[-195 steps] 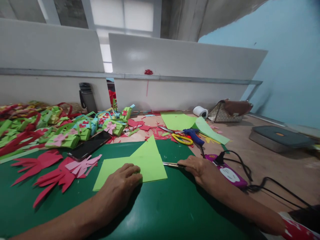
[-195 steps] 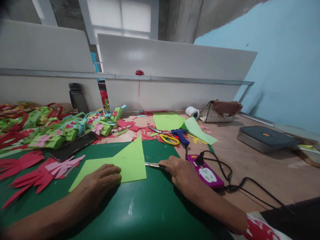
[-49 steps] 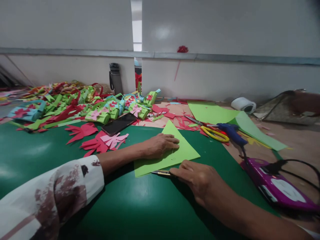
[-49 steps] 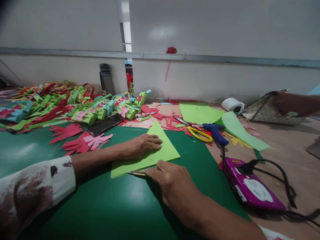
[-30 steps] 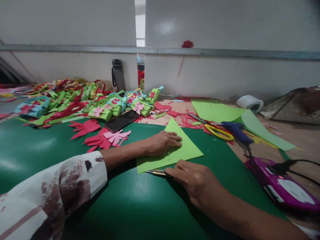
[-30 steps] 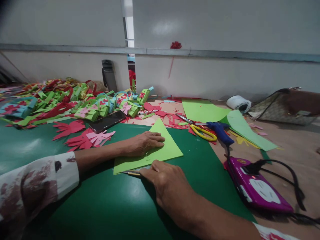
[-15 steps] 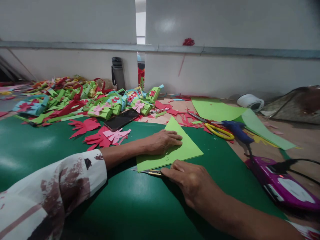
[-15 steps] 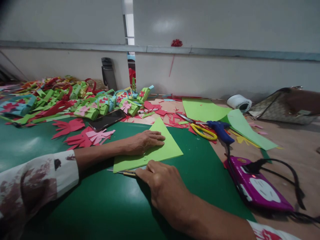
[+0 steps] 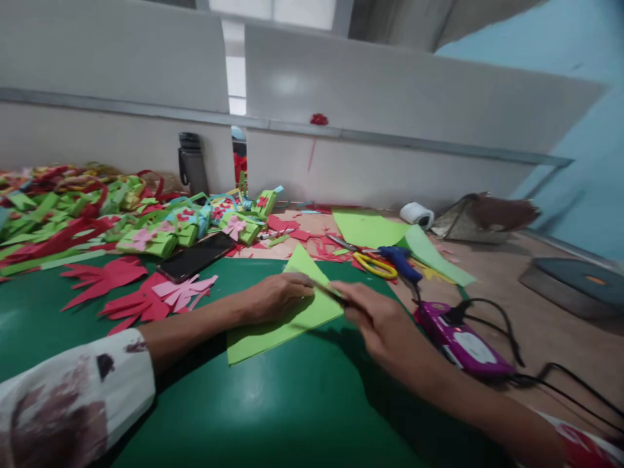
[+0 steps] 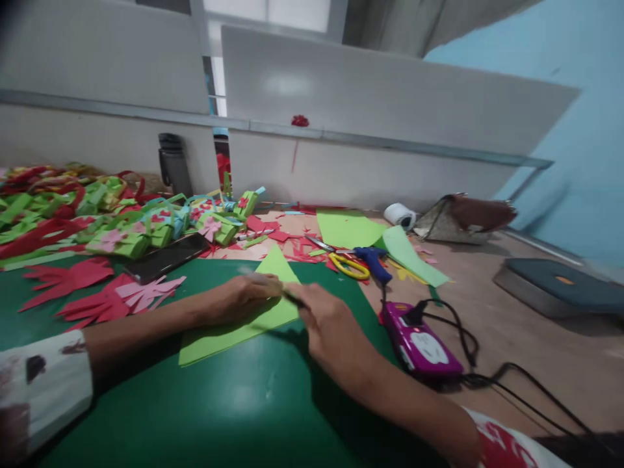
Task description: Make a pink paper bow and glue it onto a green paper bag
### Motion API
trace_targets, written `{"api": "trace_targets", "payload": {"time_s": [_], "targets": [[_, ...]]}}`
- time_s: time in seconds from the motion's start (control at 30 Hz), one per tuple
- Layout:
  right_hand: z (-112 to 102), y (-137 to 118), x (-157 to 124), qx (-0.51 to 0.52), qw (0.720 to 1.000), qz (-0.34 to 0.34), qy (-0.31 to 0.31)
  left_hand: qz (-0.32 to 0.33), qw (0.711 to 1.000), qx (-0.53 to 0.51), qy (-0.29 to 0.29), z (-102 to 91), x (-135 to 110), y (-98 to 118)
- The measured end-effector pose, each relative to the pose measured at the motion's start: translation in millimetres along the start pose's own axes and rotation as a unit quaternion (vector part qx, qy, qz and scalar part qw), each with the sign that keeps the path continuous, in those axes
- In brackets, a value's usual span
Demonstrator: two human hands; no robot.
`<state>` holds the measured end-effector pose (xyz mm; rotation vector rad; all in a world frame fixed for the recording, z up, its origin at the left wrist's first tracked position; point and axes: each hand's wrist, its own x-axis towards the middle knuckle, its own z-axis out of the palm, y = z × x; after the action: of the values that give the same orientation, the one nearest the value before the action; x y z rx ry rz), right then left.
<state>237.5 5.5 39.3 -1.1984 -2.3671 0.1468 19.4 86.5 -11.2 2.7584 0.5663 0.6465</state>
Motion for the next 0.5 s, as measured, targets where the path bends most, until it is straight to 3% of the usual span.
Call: {"api": "trace_targets", "payload": {"time_s": [0.07,0.2,0.33,0.5], "targets": [[-5.0,18.1,13.4,-0.17,0.978,0.118,-0.031,-0.005,1.0,-0.005,0.0,1.3,-1.2,2.7],[-4.3,37.4,30.7,-0.255,0.943,0.21,-0.04,-0.083,0.996,0.017,0.014,-0.8,-2.0,7.4],[-3.4,25.5,36.2,-0.244,0.95,0.18,-0.08,-0.237,0.969,0.051,0.056,-16.0,-2.6,6.8],[-1.9,12.5,51.6,-0.158,0.968,0.087,-0.174,-0.302,0.952,0.051,-0.024,-32.2,-4.7,14.2]]}}
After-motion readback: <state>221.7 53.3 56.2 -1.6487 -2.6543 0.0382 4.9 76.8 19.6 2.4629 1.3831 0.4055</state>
